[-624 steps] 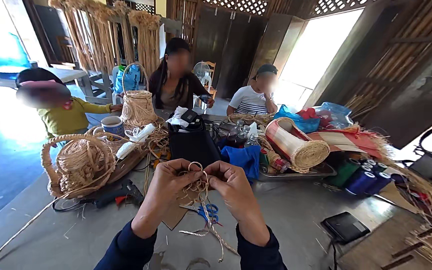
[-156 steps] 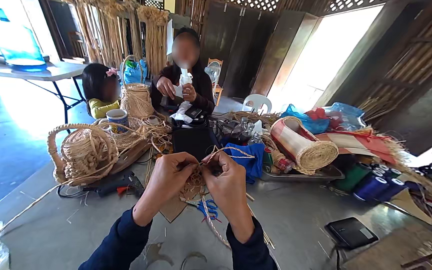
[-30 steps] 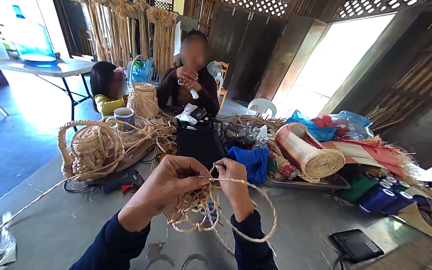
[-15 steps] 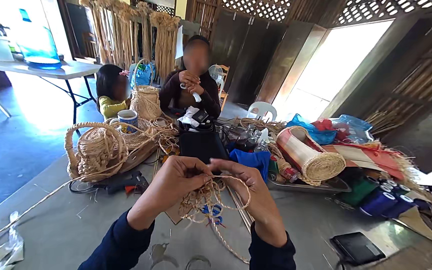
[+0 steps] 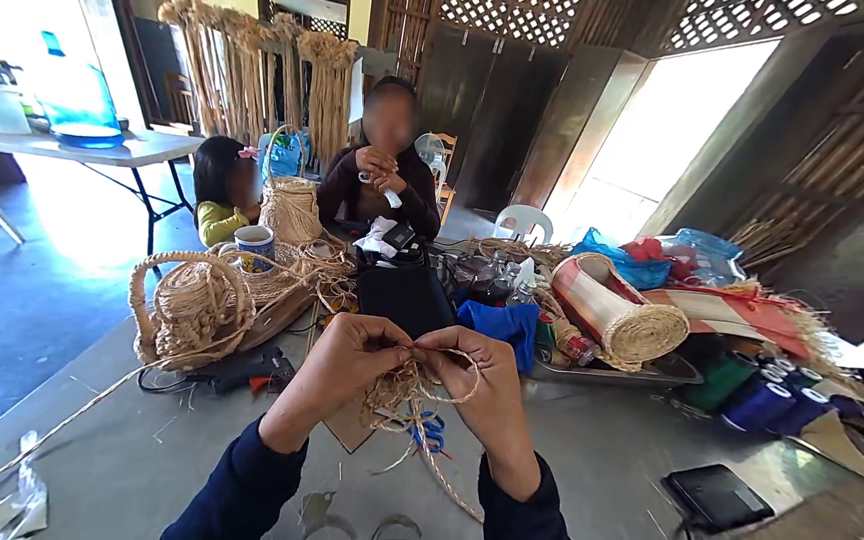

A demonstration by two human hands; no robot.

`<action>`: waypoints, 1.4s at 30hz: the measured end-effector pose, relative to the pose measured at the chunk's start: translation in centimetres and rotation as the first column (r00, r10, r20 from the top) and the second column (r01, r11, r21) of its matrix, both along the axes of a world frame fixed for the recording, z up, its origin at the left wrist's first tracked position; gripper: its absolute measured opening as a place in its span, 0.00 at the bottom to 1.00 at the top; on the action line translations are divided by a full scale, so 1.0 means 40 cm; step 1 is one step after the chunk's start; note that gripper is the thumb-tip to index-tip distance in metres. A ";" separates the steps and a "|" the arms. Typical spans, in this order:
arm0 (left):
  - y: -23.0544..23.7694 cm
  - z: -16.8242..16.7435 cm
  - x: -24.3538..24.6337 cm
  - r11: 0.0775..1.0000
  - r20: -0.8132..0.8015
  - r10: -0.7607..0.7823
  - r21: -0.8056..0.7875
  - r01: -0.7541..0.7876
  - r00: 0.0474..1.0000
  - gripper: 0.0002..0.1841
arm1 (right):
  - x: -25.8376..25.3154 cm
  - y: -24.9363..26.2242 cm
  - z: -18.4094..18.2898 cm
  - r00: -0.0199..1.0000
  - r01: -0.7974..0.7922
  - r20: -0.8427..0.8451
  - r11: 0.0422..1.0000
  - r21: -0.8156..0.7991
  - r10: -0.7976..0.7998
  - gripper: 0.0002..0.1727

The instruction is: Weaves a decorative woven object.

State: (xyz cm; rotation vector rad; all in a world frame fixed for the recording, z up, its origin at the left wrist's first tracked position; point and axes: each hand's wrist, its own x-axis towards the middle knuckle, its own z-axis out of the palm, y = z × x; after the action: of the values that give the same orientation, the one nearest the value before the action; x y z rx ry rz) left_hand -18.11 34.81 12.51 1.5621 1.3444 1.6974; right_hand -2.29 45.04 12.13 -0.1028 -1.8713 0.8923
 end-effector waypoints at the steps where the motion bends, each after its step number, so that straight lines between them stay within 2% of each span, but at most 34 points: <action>1: 0.000 -0.001 0.000 1.000 0.009 -0.002 -0.005 0.002 1.000 0.05 | -0.001 0.000 -0.001 1.000 0.023 0.006 1.000 0.014 -0.023 0.04; 6: 0.000 0.007 0.011 0.996 0.265 -0.032 -0.070 0.052 0.964 0.20 | -0.010 0.011 -0.012 1.000 0.011 0.002 0.999 0.032 -0.011 0.03; 9: 0.000 0.007 0.009 0.996 0.300 -0.066 -0.042 0.082 0.952 0.25 | -0.013 0.009 -0.013 1.000 0.012 -0.005 0.999 0.030 -0.012 0.03; 13: 0.001 0.005 0.004 0.994 0.300 -0.100 -0.021 0.112 0.949 0.24 | -0.011 0.009 -0.013 1.000 0.003 -0.028 0.999 0.047 -0.002 0.03; 17: 0.001 -0.001 0.003 0.996 0.233 -0.081 -0.007 0.085 0.969 0.10 | -0.013 0.009 -0.015 0.999 0.001 -0.048 0.998 0.062 0.002 0.04; 19: 0.004 -0.006 0.002 0.998 0.178 -0.062 0.002 0.062 0.982 0.07 | -0.015 0.012 -0.016 0.999 0.007 -0.048 0.997 0.073 -0.004 0.04; 35: 0.003 -0.002 0.001 0.997 0.022 0.066 -0.041 -0.065 0.998 0.05 | -0.009 0.019 -0.015 0.999 -0.040 0.009 0.998 0.058 0.040 0.04; 42: 0.006 -0.005 0.005 0.996 0.037 0.073 -0.048 -0.071 0.997 0.05 | -0.004 0.026 -0.014 0.998 -0.050 0.042 0.994 0.094 0.046 0.05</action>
State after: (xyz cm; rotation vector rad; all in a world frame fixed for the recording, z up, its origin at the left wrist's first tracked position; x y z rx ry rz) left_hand -17.92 35.05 12.32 1.4641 1.4265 1.7176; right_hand -2.44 46.09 11.58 -0.0178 -1.9574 0.8381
